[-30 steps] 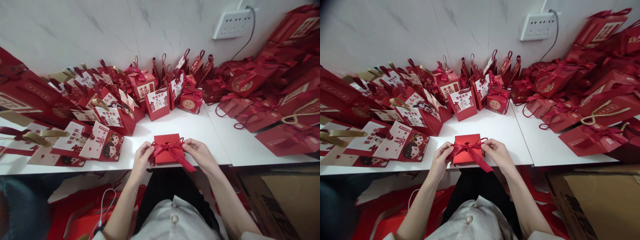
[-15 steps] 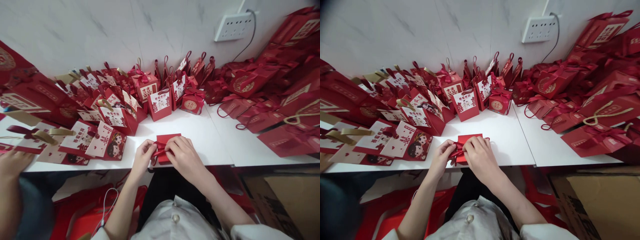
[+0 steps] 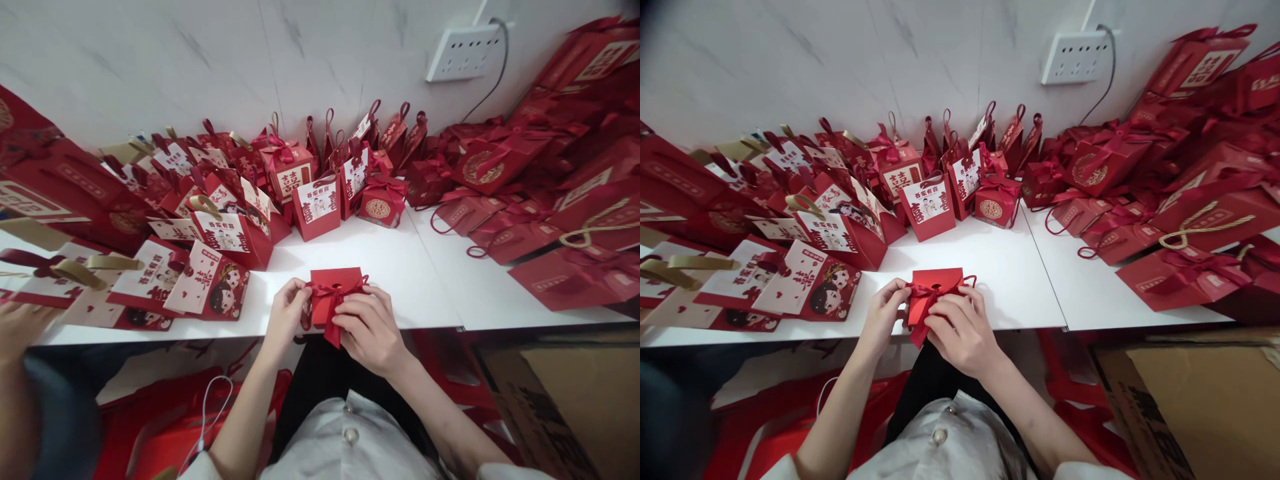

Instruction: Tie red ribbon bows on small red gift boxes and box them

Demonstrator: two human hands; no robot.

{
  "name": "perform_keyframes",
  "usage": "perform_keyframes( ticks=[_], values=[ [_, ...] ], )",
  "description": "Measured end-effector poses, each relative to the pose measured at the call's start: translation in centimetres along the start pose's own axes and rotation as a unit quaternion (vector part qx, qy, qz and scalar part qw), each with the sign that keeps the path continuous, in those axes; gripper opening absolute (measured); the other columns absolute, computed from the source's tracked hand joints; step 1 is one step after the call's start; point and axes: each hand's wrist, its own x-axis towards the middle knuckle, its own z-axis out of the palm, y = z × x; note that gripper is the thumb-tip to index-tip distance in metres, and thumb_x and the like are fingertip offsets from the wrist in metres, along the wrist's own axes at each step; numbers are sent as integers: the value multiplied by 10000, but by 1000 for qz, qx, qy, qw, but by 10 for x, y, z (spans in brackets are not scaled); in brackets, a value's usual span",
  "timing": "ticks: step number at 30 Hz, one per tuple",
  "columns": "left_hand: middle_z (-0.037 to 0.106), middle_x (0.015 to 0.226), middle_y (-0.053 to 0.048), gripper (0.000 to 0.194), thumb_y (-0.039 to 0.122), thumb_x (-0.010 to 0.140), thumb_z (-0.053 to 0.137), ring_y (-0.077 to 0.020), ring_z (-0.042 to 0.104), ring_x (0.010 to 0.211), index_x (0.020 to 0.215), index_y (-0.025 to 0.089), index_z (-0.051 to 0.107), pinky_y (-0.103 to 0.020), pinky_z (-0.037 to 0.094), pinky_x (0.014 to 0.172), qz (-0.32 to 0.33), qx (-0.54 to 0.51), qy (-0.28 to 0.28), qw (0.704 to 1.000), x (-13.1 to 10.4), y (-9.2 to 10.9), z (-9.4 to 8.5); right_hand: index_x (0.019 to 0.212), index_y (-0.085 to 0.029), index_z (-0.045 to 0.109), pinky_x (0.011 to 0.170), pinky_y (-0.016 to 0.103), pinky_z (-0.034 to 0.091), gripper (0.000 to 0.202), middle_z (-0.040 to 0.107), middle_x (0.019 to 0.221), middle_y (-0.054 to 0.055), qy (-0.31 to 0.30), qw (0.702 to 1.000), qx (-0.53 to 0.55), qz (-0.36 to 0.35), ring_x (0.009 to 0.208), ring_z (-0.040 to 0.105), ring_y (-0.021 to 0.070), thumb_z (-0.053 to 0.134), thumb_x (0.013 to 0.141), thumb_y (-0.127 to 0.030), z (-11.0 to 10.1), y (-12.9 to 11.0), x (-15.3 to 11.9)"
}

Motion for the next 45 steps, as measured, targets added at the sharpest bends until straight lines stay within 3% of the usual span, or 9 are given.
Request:
perform_keyframes(
  ticks=[11,21,26,29,31,33,35,38,45],
  values=[
    [416,498,84,223,338,693,576,-41,368,372,622,180,436,-148,342,376,3,15,29,999,3,-2,1,845,-174,657,925,404,422,196,707,801,27,5,994,59,-87,837,618,149,503,862,-54,2,4,-17],
    [386,510,74,218,327,691,564,-58,356,441,601,184,427,-136,318,392,13,25,38,999,4,-1,2,869,-240,660,969,358,356,216,713,831,-32,17,997,2,-78,851,620,124,586,787,-54,8,1,-20],
    [404,528,71,219,349,700,566,-66,378,455,624,189,437,-144,330,399,11,28,33,999,2,-1,2,923,-212,656,1022,467,281,254,702,962,33,-17,998,34,-46,973,621,200,490,752,-124,-5,-8,-21],
    [396,534,73,232,369,721,567,-66,359,441,643,193,437,-152,316,389,13,29,25,999,0,-1,2,868,-222,653,949,503,350,224,654,920,62,62,994,84,39,920,606,232,442,799,-194,-22,-4,-16],
    [375,536,73,240,367,737,565,-64,342,444,641,193,430,-154,300,394,25,35,28,999,-1,-1,2,757,-218,605,806,421,434,236,606,821,60,121,971,109,176,818,588,214,396,866,-227,-29,7,-10],
    [358,541,72,240,362,756,556,-67,333,456,644,192,428,-160,286,408,33,44,33,998,-1,-2,2,665,-208,530,635,323,429,306,545,678,35,82,931,126,333,662,543,181,371,912,-296,-31,19,-2],
    [380,566,64,236,360,780,541,-73,359,494,655,190,434,-170,307,452,52,67,44,995,-2,-2,3,596,-205,477,545,282,376,397,483,560,4,-25,886,141,441,539,474,153,367,921,-405,-29,29,6],
    [437,632,51,226,371,800,548,-87,427,593,706,188,456,-191,369,583,91,136,55,985,-6,-1,4,527,-199,451,529,261,344,505,476,500,-3,-124,848,160,489,498,450,137,381,891,-542,-23,33,14],
    [582,913,-1,452,409,663,710,-150,563,769,957,221,423,-254,438,669,51,265,40,962,-19,0,7,507,-191,398,513,249,291,488,406,476,-32,-145,823,179,519,486,395,113,453,830,-552,-13,30,15]
  ],
)
